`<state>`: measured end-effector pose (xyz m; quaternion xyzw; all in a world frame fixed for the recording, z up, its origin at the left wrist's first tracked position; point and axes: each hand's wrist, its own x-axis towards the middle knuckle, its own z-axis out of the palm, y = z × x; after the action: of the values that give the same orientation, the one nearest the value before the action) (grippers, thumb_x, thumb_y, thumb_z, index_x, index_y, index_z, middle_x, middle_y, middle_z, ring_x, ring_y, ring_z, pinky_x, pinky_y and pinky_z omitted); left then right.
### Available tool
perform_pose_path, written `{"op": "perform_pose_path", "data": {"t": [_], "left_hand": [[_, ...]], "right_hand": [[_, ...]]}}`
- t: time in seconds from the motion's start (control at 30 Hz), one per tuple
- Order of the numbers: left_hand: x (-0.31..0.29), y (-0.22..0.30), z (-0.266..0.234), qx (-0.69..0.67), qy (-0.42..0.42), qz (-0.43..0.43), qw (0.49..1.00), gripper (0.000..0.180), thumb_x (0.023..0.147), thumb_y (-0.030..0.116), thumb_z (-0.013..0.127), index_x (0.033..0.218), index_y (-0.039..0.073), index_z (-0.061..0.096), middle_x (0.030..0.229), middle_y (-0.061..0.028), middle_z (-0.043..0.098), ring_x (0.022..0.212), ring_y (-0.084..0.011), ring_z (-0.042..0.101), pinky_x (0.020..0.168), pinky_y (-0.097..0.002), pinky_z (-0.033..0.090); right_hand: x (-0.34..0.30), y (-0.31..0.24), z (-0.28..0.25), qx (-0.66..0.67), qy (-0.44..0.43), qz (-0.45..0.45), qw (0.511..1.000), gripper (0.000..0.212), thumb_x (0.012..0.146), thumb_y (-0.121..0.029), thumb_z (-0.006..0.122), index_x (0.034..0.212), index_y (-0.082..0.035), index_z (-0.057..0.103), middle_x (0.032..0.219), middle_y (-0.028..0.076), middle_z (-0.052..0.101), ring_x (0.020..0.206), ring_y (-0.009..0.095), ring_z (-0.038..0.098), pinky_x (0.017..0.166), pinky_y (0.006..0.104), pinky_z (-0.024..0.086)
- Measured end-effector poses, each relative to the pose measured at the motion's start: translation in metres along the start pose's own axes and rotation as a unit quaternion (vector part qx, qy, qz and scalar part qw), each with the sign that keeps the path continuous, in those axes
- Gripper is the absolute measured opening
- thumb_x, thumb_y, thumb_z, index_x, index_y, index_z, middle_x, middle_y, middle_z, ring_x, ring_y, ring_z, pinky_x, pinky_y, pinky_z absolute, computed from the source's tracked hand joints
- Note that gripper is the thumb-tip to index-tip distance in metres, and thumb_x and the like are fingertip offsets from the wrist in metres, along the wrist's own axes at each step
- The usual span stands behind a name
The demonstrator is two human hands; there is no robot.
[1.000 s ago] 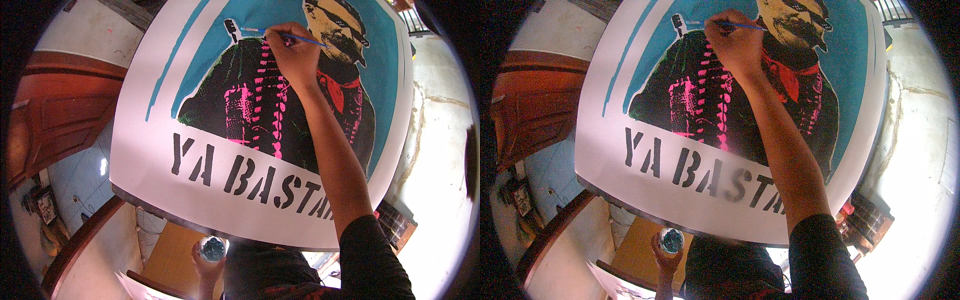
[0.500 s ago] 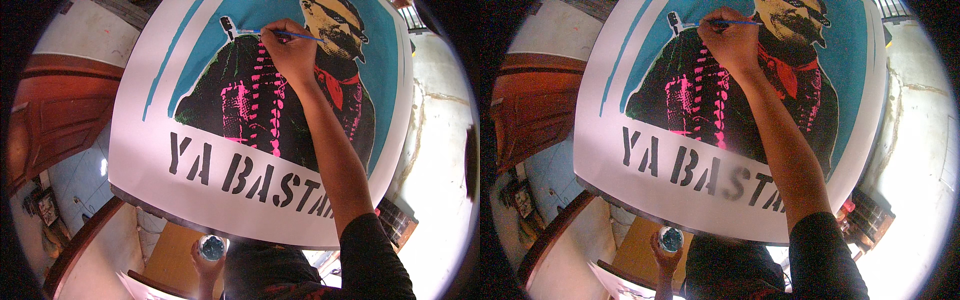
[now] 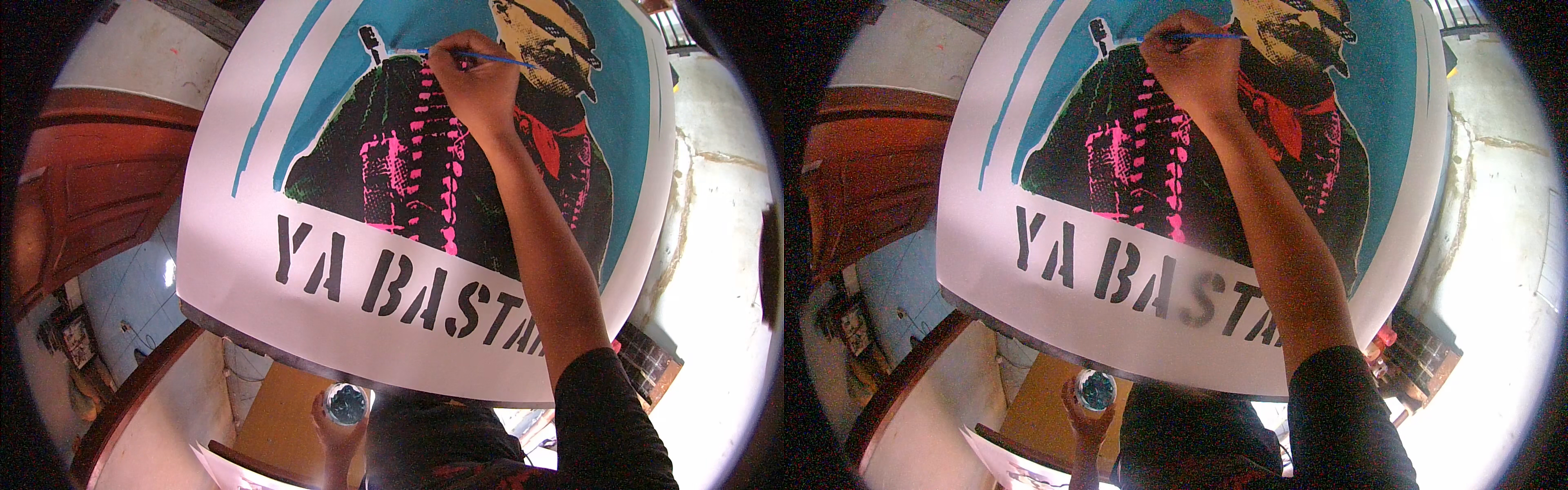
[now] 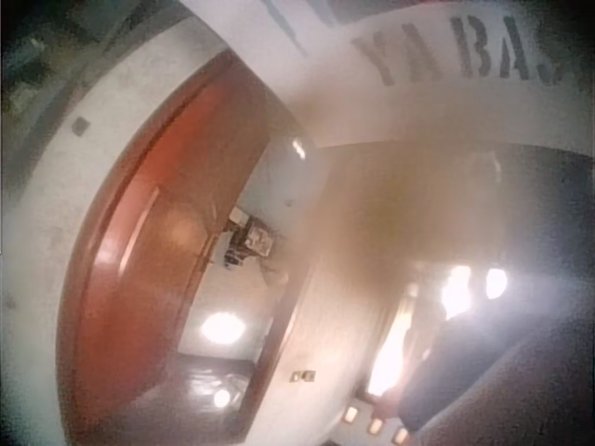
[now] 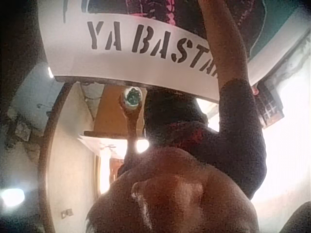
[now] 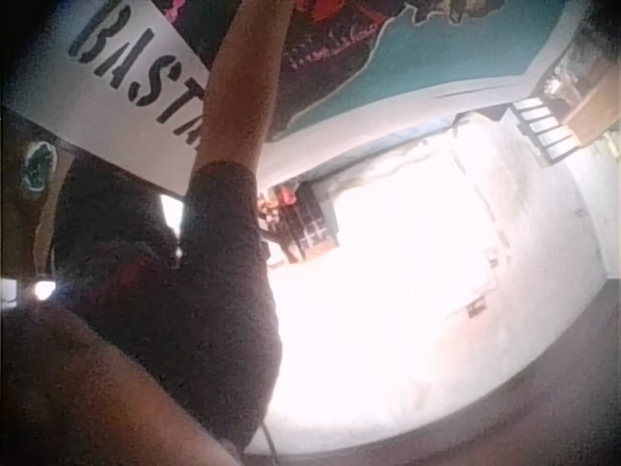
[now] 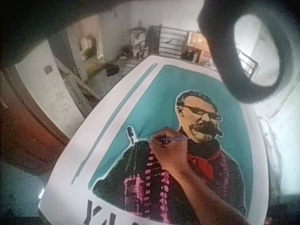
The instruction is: The person paints a large poster featuring a stylized portrait and text using a small brush and a container of teal paint. They apply paint to the background and details around the figure, occasionally stepping back to view the work from a distance.
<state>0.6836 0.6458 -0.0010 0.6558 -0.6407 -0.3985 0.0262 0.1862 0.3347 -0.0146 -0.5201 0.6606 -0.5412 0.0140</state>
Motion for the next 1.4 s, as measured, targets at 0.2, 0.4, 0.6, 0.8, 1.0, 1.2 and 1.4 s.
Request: {"op": "perform_pose_path", "data": {"t": [0.2, 0.4, 0.6, 0.8, 1.0, 1.2, 1.4], "left_hand": [[0.002, -0.001, 0.000, 0.009, -0.011, 0.012, 1.000, 0.097, 0.063, 0.023, 0.085, 0.140, 0.004, 0.031, 0.135, -0.0178, 0.037, 0.127, -0.0367, 0.041, 0.107, -0.0494, 0.037], [-0.001, -0.009, 0.003, -0.008, -0.005, 0.010, 1.000, 0.097, 0.062, 0.022, 0.085, 0.140, 0.005, 0.031, 0.135, -0.0171, 0.037, 0.126, -0.0362, 0.042, 0.107, -0.0483, 0.037], [0.000, -0.006, 0.003, -0.014, -0.009, -0.005, 1.000, 0.095, 0.062, 0.021, 0.085, 0.140, 0.005, 0.032, 0.134, -0.0169, 0.038, 0.126, -0.0360, 0.043, 0.106, -0.0477, 0.038], [0.000, -0.002, 0.001, 0.002, 0.001, 0.009, 1.000, 0.094, 0.062, 0.022, 0.086, 0.138, 0.004, 0.034, 0.132, -0.0176, 0.039, 0.126, -0.0364, 0.042, 0.106, -0.0481, 0.038], [-0.002, -0.011, 0.004, -0.009, -0.003, 0.003, 1.000, 0.097, 0.062, 0.019, 0.086, 0.140, 0.005, 0.029, 0.135, -0.0182, 0.040, 0.126, -0.0354, 0.043, 0.106, -0.0475, 0.037], [-0.001, -0.011, 0.004, -0.009, -0.002, 0.002, 1.000, 0.100, 0.063, 0.018, 0.086, 0.141, 0.006, 0.025, 0.135, -0.0181, 0.041, 0.126, -0.0346, 0.043, 0.106, -0.0467, 0.037], [0.002, -0.009, 0.005, -0.041, -0.001, 0.021, 0.999, 0.099, 0.063, 0.020, 0.085, 0.141, 0.004, 0.026, 0.134, -0.0185, 0.041, 0.126, -0.0350, 0.044, 0.106, -0.0469, 0.038]], "right_hand": [[-0.003, 0.004, -0.002, 0.005, 0.015, 0.012, 1.000, 0.005, 0.079, -0.006, 0.069, 0.079, -0.001, 0.068, 0.071, 0.003, 0.066, 0.065, 0.007, 0.059, 0.060, 0.0228, 0.047], [0.000, 0.004, -0.002, -0.015, 0.042, -0.014, 0.999, 0.005, 0.077, -0.005, 0.069, 0.076, 0.000, 0.068, 0.070, 0.005, 0.067, 0.066, 0.008, 0.061, 0.061, 0.0239, 0.049], [-0.001, 0.004, -0.003, -0.027, 0.050, -0.006, 0.998, 0.003, 0.077, -0.003, 0.067, 0.076, 0.000, 0.067, 0.070, 0.006, 0.067, 0.065, 0.010, 0.062, 0.061, 0.0248, 0.050], [-0.003, 0.010, -0.002, -0.002, 0.059, 0.012, 0.998, 0.002, 0.077, -0.002, 0.067, 0.078, 0.000, 0.067, 0.070, 0.006, 0.067, 0.065, 0.010, 0.062, 0.061, 0.0247, 0.050], [-0.001, 0.005, -0.001, -0.005, 0.046, -0.019, 0.999, 0.003, 0.077, -0.003, 0.067, 0.077, 0.000, 0.067, 0.071, 0.006, 0.067, 0.065, 0.011, 0.062, 0.061, 0.0252, 0.050], [-0.002, 0.010, -0.001, -0.016, 0.063, 0.010, 0.998, 0.005, 0.078, -0.005, 0.069, 0.077, 0.000, 0.068, 0.071, 0.007, 0.068, 0.066, 0.011, 0.062, 0.062, 0.0251, 0.050], [-0.001, 0.002, 0.000, -0.002, 0.028, -0.004, 1.000, 0.005, 0.079, -0.005, 0.069, 0.078, -0.001, 0.069, 0.071, 0.007, 0.068, 0.065, 0.011, 0.062, 0.062, 0.0252, 0.050]]}}
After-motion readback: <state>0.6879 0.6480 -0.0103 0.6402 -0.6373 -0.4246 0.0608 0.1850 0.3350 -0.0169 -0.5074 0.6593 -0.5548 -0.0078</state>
